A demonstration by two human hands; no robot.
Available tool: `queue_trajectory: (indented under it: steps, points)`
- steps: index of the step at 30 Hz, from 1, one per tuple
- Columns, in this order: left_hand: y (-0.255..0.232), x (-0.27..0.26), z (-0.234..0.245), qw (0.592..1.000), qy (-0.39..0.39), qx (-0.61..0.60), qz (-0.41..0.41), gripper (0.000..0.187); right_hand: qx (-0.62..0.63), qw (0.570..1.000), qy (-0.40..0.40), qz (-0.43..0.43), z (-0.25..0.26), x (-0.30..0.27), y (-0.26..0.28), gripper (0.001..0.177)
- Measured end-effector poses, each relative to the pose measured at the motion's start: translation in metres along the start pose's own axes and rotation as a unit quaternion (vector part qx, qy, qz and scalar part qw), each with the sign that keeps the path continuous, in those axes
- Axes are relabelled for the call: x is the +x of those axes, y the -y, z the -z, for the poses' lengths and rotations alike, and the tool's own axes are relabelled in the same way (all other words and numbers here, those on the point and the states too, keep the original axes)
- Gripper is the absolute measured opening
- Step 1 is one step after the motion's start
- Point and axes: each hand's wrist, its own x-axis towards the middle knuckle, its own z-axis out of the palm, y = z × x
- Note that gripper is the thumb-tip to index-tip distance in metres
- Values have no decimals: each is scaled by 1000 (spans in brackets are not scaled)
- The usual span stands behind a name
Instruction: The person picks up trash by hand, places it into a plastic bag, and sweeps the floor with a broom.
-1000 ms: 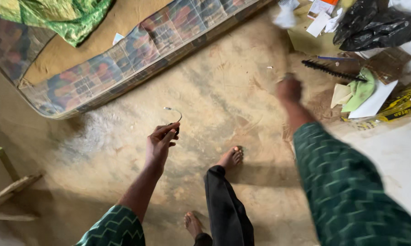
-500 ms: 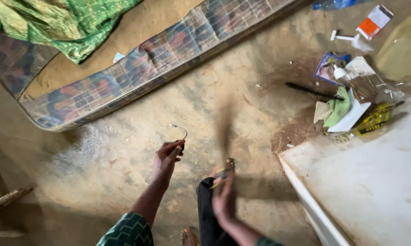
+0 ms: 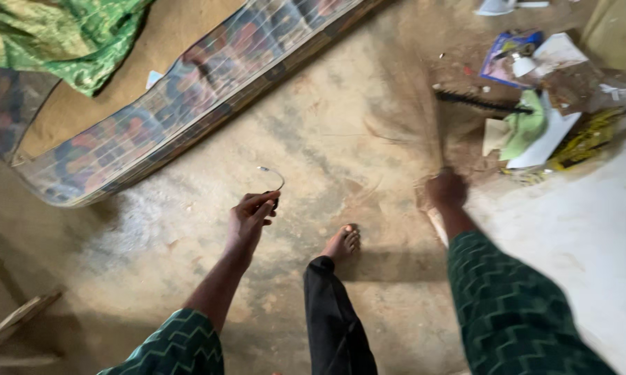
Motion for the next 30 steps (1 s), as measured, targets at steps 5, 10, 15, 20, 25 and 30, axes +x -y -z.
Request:
queue_trajectory:
  steps: [5,10,15,20,25,30]
  points:
    - [-22,-9,-11,999,9,26,17,28,37,991,-106,-71,106,64,-103,31]
    - [-58,-16,-35,999,49,22,-1,27,166,930,-291,-148,95,-34,-22,30]
    - [-98,-13,-55,995,80,47,-23,29,341,919,-192,-58,56,-247,101,45]
    - [-114,-2,-66,987,127,68,-69,28,97,994,44,22,-7,-294,66,47]
    - [-79,17,-59,980,174,84,-53,30,81,993,-32,-82,29,-200,1,45]
    - [-40,53,-77,969,217,119,-10,32,197,961,-132,-143,146,-211,28,46]
